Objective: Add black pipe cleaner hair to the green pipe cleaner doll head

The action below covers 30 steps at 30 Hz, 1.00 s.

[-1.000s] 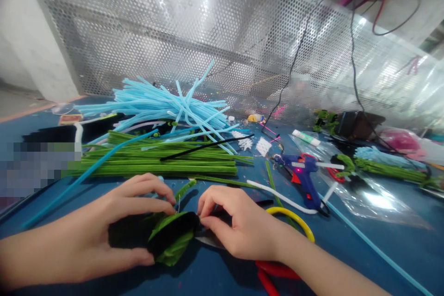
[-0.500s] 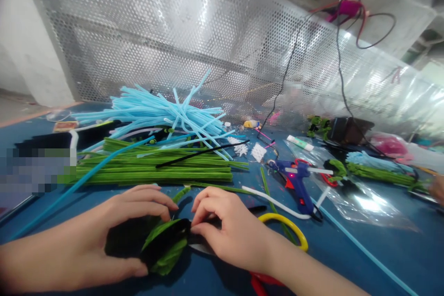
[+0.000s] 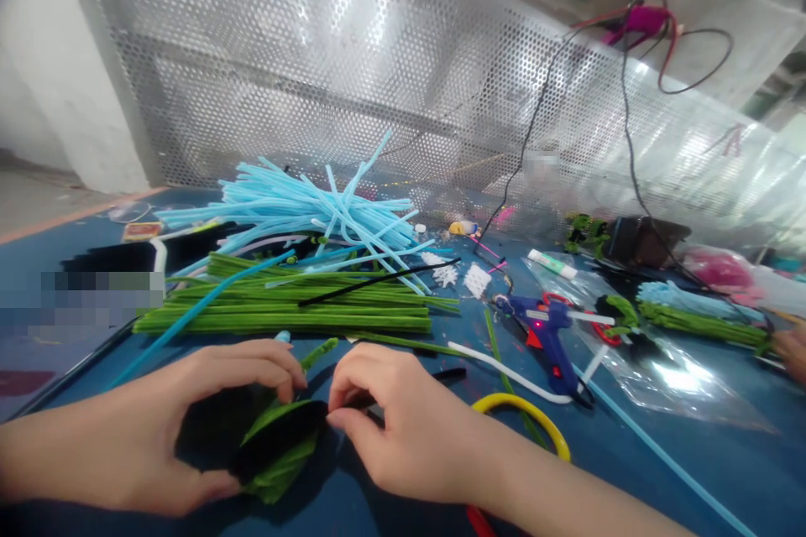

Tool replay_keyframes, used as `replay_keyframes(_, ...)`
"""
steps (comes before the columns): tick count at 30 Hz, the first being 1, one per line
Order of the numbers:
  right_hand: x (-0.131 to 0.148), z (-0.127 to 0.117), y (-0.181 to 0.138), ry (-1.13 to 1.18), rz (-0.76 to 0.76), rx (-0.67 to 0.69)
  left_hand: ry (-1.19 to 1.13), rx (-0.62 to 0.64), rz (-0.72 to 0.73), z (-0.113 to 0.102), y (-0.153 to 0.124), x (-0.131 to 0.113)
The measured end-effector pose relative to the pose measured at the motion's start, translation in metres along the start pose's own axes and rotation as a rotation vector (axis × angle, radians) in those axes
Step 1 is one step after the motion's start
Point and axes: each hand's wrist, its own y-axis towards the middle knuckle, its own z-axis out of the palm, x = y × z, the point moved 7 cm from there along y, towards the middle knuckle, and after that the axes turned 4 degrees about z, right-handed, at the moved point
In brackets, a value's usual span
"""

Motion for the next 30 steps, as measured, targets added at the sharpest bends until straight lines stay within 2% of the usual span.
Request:
replay_keyframes(6,-0.005,0.001,-0.003,0.026,-0.015,-0.081,-0.024,0.019,0.023,0.001,-0.003,0.006)
replay_keyframes(10,-0.009,0.006,-0.006,0.022,0.005,-0.056,0.037,0.043,0.178,-0.001,-0.004,-0.005)
replay_keyframes(17,-0.010,0.009,-0.006,0.021,-0.032,-0.066,0.271,0.212,0.332,0.005,-0.002,-0.024)
replay_keyframes(21,-0.010,0.010,-0.003,0.046,-0.029,-0.069,0.327,0.258,0.331,0.005,0.000,-0.029)
replay_keyframes(30,-0.015,0.004,-0.002,0.085,0.020,-0.119,0.271,0.331,0.293,0.000,0.013,-0.034)
